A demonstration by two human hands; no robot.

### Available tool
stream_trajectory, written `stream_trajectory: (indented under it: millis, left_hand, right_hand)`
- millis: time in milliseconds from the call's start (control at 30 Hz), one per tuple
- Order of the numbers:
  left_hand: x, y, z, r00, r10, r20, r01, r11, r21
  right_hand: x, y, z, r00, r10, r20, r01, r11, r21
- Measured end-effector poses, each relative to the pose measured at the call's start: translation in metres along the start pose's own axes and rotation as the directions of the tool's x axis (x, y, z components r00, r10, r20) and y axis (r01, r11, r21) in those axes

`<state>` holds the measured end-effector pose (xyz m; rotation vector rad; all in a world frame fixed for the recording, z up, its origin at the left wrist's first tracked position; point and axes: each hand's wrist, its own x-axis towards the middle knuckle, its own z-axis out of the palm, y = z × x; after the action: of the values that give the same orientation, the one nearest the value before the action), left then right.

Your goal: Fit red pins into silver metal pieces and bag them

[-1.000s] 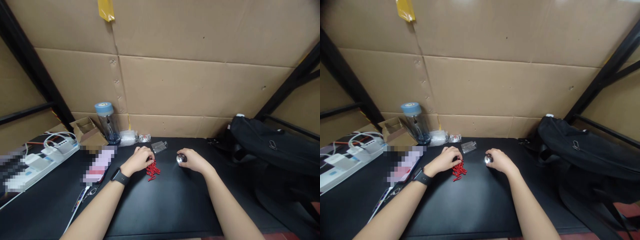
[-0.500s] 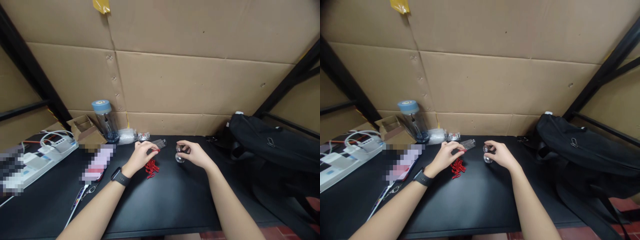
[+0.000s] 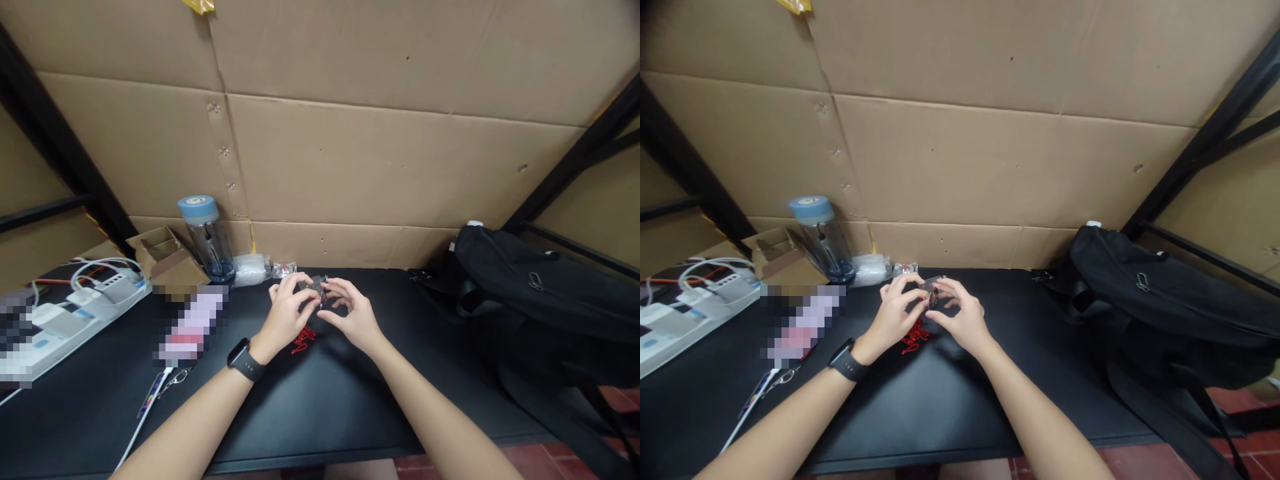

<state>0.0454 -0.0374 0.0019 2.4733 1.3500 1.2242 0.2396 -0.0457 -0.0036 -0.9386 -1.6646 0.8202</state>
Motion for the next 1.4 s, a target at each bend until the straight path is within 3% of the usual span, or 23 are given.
stream_trajectory:
  millis: [433, 733, 1000, 1167, 1267, 1400]
  left_hand:
    - [-0.002, 0.002, 0.0, 0.995, 0.1, -0.021, -0.097, 0.988, 0.116]
    - [-0.003, 0.003, 0.003, 0.995, 0.099, -0.023, -0.096, 0.989, 0.114]
    - [-0.002, 0.007, -0.004, 0.991, 0.135, 0.006, -0.135, 0.977, 0.163]
    - [-0.001, 0.006, -0.006, 0.989, 0.146, -0.025, -0.138, 0.972, 0.188]
    - [-0.001, 0.004, -0.005, 0.99, 0.133, -0.046, -0.123, 0.976, 0.177]
    - [-0.001, 0.004, -0.004, 0.99, 0.13, -0.047, -0.121, 0.98, 0.156]
  right_hand:
    - [-0.001, 0.003, 0.004, 0.999, 0.039, 0.017, -0.04, 0.998, 0.051]
    - [-0.002, 0.005, 0.008, 0.992, 0.117, 0.051, -0.127, 0.95, 0.285]
    - [-0.001, 0.012, 0.01, 0.984, 0.172, 0.049, -0.178, 0.918, 0.354]
    - [0.001, 0.011, 0.003, 0.98, 0.153, 0.126, -0.179, 0.956, 0.232]
    - [0.002, 0.006, -0.004, 0.988, 0.042, 0.149, -0.04, 0.999, -0.021]
    - [0.001, 0.0, -0.006, 0.979, -0.102, 0.179, 0.143, 0.962, -0.231]
